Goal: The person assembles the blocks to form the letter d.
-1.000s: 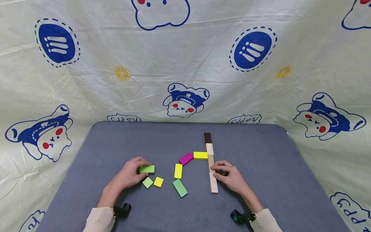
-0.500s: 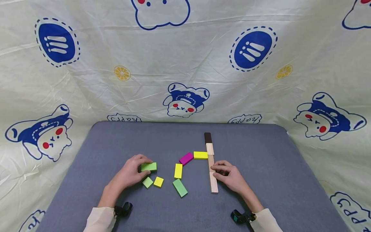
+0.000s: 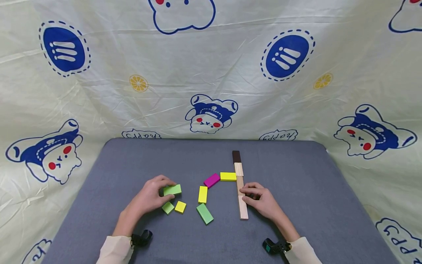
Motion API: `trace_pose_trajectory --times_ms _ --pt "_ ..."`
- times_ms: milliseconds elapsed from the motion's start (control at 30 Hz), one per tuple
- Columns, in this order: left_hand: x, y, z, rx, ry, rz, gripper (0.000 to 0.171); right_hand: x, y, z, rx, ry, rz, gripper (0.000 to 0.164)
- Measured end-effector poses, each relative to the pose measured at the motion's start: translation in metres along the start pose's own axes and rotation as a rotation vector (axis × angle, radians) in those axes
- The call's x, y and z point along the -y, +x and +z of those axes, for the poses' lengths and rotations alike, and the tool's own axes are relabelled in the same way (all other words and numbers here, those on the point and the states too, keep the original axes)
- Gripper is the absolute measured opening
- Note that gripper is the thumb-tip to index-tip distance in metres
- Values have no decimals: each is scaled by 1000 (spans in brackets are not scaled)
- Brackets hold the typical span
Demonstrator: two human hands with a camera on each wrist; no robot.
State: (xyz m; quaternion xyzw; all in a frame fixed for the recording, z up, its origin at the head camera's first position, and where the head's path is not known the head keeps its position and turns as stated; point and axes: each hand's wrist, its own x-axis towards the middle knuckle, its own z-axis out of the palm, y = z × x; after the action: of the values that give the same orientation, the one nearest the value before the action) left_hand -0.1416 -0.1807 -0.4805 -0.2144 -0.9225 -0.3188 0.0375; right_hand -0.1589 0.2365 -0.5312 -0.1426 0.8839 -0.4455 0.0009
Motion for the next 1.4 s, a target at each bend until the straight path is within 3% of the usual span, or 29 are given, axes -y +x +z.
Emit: trace_pose_trajectory --times_ms 333,1067,1400 --pt "-7 2 4 21 -32 18 32 5 0 -4 17 71 11 22" --pt "-28 2 16 54 -68 -10 33 4 0 -5 30 66 28 21" --pt "-33 1 28 33 -100 41 32 4 -1 -4 21 71 2 22"
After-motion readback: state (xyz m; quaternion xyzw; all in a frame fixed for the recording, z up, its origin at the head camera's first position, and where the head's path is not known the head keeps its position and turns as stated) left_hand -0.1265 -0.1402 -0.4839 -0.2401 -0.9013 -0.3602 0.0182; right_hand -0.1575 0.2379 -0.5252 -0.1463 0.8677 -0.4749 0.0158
